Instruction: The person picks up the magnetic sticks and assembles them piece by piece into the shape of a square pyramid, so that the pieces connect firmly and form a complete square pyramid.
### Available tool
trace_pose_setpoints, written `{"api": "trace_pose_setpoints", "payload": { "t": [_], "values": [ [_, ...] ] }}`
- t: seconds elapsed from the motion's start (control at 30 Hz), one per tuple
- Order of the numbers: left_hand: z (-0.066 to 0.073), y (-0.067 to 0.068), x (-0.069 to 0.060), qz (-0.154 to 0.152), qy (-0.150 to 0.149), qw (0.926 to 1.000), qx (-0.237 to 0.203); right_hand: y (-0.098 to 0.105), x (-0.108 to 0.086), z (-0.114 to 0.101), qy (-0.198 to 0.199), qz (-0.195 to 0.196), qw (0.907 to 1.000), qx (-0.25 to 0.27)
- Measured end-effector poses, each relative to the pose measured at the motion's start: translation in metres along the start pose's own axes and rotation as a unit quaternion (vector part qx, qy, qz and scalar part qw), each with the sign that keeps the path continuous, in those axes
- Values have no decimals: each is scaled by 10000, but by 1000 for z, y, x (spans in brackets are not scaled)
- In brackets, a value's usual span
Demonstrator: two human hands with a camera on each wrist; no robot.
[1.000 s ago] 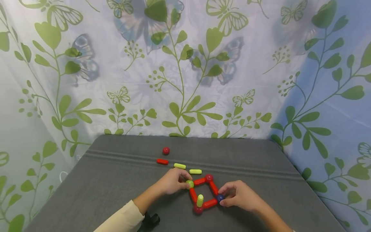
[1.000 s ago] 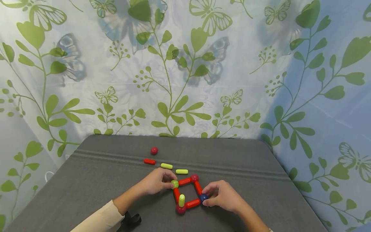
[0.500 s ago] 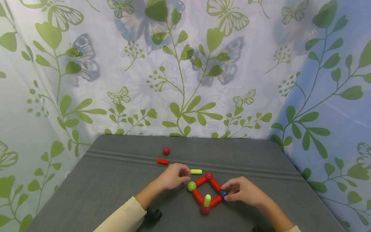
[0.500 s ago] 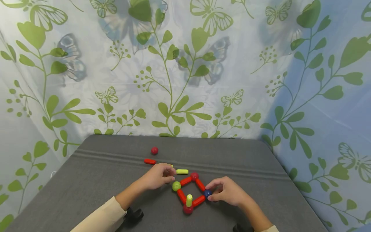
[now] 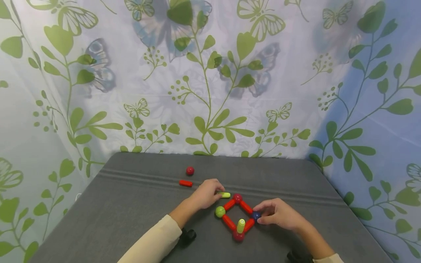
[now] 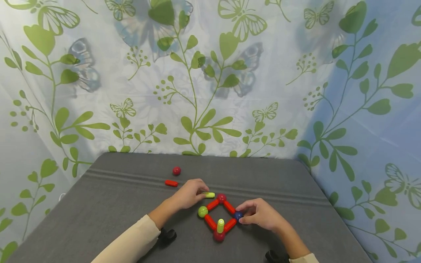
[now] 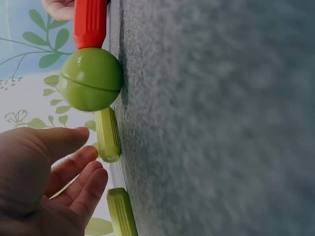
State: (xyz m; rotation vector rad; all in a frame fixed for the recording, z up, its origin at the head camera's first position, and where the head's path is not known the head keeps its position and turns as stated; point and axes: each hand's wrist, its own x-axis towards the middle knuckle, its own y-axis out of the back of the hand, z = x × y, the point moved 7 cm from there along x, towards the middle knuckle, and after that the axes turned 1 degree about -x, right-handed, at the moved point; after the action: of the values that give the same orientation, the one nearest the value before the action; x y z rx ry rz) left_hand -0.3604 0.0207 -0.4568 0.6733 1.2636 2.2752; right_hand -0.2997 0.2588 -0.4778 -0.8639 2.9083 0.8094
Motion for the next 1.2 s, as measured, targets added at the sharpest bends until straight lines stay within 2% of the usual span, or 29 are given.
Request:
{"api": "trace_pose_setpoints", "payload": {
  "t": [0.13,0.27,0.67,0.77,0.93,1.07,1.2],
  "values": [
    [4,-6,7,-181,-92,9992,352,2,1,3,-140,205,9995,-171],
    [6,-10,11,-230,-141,9980,580,2,0,5,-189,321,9991,-209],
    [3,-10,12,-317,105,9989,319,2,-1,8,-180,301,9994,-57],
    [-1,-10,10,-272,201,9993,143,2,0,9,-178,296,9994,-29],
    [-8,-7,7,-74,468,9976,-503,2,0,9,-148,315,9994,16],
    [-10,-4,0,-48,584,9916,-1151,1,1,6,-83,314,9994,134],
    [-9,-2,-9,-113,635,9823,-1761,0,1,4,-29,311,9994,144]
  ]
}}
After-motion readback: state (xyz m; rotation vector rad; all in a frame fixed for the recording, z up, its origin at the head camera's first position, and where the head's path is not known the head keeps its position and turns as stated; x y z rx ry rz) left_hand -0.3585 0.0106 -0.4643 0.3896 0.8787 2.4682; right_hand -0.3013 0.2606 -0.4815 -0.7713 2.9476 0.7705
